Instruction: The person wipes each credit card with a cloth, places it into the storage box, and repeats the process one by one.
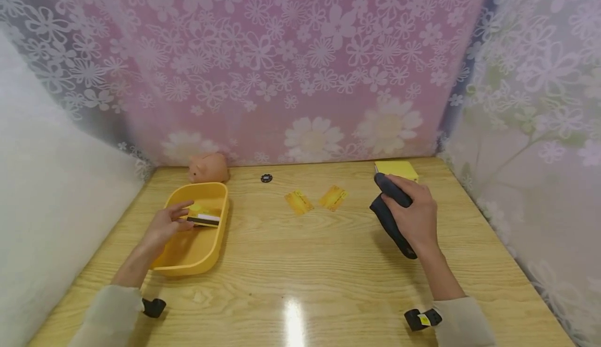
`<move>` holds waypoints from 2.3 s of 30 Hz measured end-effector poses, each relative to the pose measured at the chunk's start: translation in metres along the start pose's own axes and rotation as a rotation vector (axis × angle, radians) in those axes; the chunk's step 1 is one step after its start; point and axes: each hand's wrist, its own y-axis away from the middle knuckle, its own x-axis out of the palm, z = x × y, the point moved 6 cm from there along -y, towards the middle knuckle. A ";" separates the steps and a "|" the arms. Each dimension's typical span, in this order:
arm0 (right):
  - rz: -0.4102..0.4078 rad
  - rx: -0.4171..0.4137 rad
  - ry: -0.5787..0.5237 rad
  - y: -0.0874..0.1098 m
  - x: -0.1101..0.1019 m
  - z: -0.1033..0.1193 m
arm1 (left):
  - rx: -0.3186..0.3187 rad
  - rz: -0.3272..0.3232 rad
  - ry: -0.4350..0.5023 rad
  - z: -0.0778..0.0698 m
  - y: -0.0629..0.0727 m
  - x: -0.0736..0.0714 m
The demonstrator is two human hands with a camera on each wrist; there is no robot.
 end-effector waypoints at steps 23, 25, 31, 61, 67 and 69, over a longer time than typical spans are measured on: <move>0.022 0.019 -0.002 0.004 0.003 0.001 | 0.059 0.048 -0.091 -0.006 -0.001 0.001; 0.022 0.016 -0.006 0.004 0.003 0.003 | 0.069 0.043 -0.089 -0.009 -0.002 0.001; 0.015 -0.017 -0.007 0.004 0.003 0.009 | 0.107 0.019 -0.097 -0.025 0.000 0.000; 0.027 -0.055 -0.074 0.002 0.017 0.022 | 0.213 0.243 -0.212 -0.108 -0.069 0.207; 0.029 -0.064 -0.075 0.003 0.019 0.022 | 0.200 0.200 -0.417 -0.102 -0.087 0.227; 0.034 -0.067 -0.086 0.004 0.020 0.022 | 0.202 0.184 -0.502 -0.103 -0.089 0.231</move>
